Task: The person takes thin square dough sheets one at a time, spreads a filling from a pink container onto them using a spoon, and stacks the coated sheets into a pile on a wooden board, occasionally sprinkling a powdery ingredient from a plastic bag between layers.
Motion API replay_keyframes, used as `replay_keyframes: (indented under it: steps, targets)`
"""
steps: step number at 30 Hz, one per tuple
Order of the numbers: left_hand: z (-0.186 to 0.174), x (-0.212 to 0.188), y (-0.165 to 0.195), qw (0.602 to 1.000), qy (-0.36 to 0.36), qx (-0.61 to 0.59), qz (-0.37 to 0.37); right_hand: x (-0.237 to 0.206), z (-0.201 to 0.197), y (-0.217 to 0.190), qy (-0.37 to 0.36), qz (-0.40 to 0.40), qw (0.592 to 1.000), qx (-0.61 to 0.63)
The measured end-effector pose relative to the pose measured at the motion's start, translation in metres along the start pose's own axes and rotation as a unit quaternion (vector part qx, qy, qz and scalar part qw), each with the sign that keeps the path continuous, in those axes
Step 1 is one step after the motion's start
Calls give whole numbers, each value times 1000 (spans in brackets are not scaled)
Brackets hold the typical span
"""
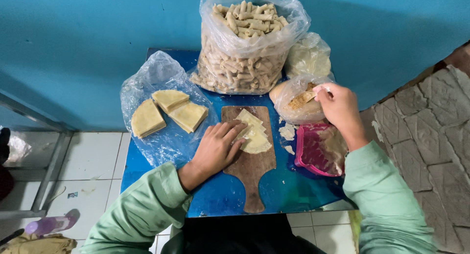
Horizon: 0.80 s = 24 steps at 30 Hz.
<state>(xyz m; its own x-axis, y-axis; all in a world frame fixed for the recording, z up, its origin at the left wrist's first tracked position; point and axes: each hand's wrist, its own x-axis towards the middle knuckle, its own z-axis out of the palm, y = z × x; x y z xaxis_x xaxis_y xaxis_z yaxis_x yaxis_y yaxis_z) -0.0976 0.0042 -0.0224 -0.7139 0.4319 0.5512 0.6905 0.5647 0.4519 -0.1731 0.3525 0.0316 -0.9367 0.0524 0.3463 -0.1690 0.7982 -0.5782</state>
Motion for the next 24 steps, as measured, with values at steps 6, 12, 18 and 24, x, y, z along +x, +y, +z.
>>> replay_keyframes:
  steps: [6, 12, 18, 24]
  targets:
    - [1, -2, 1, 1000, 10, -6, 5, 1, 0, 19, 45, 67, 984, 158]
    - [3, -2, 2, 1000, 9, -10, 4, -4, -5, 27, 70, 97, 957, 263]
    - [5, -4, -1, 1000, 14, -6, -11, -17, -16, 20, 84, 133, 929, 335]
    - [14, -13, -9, 999, 4, 11, -34, -66, -4, -13, 39, 147, 908, 390]
